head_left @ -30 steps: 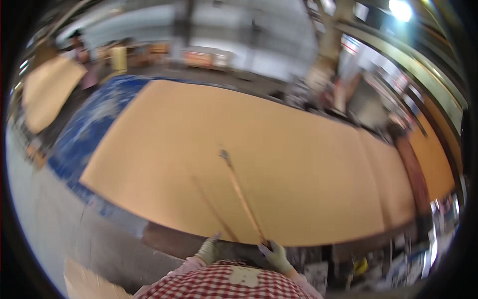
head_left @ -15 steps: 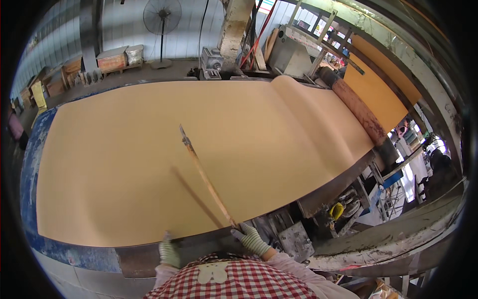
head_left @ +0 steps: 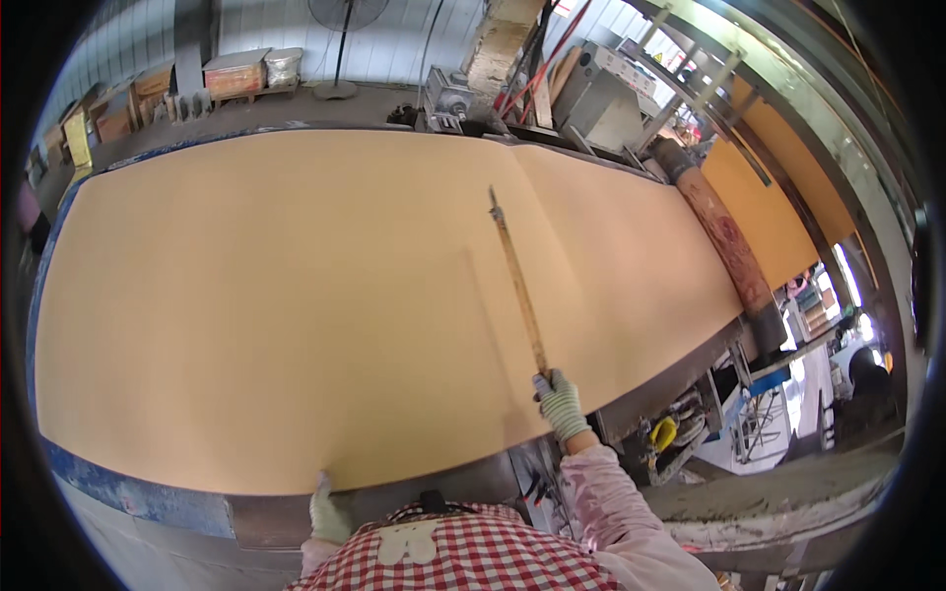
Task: Assisting in the manufacturing and cutting of large industrial sheets on a roller machine.
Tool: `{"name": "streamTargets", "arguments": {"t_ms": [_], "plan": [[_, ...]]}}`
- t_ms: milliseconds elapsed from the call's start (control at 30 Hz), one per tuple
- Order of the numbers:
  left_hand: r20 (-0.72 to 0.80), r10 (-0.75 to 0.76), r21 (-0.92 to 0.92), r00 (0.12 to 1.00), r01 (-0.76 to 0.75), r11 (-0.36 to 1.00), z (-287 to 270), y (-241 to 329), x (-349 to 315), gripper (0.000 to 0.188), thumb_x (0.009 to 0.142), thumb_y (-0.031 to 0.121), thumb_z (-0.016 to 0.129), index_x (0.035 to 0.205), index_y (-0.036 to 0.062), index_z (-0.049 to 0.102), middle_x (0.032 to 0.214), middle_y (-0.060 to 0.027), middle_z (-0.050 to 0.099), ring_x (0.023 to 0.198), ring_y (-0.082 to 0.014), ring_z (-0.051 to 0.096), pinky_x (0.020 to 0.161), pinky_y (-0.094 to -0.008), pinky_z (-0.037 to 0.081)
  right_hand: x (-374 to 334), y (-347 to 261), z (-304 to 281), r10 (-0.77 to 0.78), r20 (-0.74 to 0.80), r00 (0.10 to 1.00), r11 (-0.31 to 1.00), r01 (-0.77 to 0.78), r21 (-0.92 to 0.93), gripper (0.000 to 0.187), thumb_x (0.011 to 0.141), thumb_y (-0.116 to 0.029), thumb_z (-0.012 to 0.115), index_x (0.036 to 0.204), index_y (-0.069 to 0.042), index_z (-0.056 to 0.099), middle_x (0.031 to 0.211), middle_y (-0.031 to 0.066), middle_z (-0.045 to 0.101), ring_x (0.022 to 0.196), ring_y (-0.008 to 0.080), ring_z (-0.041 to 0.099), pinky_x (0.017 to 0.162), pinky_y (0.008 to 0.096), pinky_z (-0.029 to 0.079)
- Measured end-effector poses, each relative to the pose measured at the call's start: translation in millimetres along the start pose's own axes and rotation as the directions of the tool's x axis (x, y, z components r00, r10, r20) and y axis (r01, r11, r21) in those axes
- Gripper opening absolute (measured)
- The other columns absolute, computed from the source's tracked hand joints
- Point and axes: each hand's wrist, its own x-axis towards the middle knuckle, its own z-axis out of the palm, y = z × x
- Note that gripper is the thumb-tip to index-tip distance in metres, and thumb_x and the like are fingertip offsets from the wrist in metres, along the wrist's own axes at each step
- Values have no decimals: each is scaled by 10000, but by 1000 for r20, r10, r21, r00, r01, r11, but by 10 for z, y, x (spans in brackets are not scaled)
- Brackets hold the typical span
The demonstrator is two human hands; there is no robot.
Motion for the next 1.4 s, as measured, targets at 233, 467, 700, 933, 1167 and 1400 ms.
{"name": "streamTargets", "arguments": {"t_ms": [233, 467, 700, 933, 1167, 1400], "plan": [[-306, 192, -149, 932, -246, 958, 1, -15, -123, 551, 891, 458, 437, 1251, 41, 423, 1227, -108, 486, 1140, -246, 453, 959, -412, 364, 2361, -324, -76, -55, -54, 997, 897, 26, -441, 297, 841, -329, 533, 893, -36, 540, 798, 197, 627, 791, 381, 604, 689, 454, 471], [-582, 189, -2, 791, -233, 972, 358, 113, -118, 544, 889, 449, 451, 1242, 36, 433, 1220, -110, 492, 1129, -245, 462, 947, -409, 378, 4398, -1676, 896, -247, 27, 969, 719, 202, -665, 342, 802, -314, 557, 968, -20, 615, 969, 237, 603, 909, 389, 586, 764, 444, 479], [-509, 342, 23, 789, -385, 922, -69, 521, -202, 536, 886, 440, 464, 1233, 30, 443, 1212, -113, 497, 1118, -244, 472, 935, -406, 392, 4761, -2322, 1154, -135, 242, 961, 286, 271, -919, 283, 730, -170, 613, 970, -26, 649, 925, 213, 636, 884, 349, 623, 736, 412, 503], [-398, 438, -123, 806, -520, 845, -1024, 1137, -160, 460, 865, 342, 544, 1186, 17, 487, 1136, -111, 550, 1027, -250, 532, 886, -393, 442, 1683, -2507, 72, 237, 470, 850, 454, 331, -827, 81, 720, -26, 503, 723, 27, 564, 534, 122, 551, 466, 225, 572, 407, 359, 440], [-362, 463, -154, 809, -542, 826, -2042, 1942, 4, 403, 879, 314, 507, 1164, 30, 506, 1136, -110, 557, 1037, -257, 535, 875, -407, 453, -1595, -1805, -876, 302, 609, 733, 430, 465, -774, 110, 780, -64, 500, 862, 3, 532, 601, 141, 537, 523, 218, 547, 468, 359, 420], [-525, 493, -65, 693, -610, 789, -3233, 2910, 572, 396, 916, 333, 427, 1136, 19, 524, 1124, -115, 567, 1046, -286, 523, 891, -417, 440, -3975, -1228, -1198, 340, 637, 692, 701, 264, -662, 191, 786, -132, 561, 919, 6, 577, 652, 118, 601, 571, 254, 586, 527, 360, 452]]}}
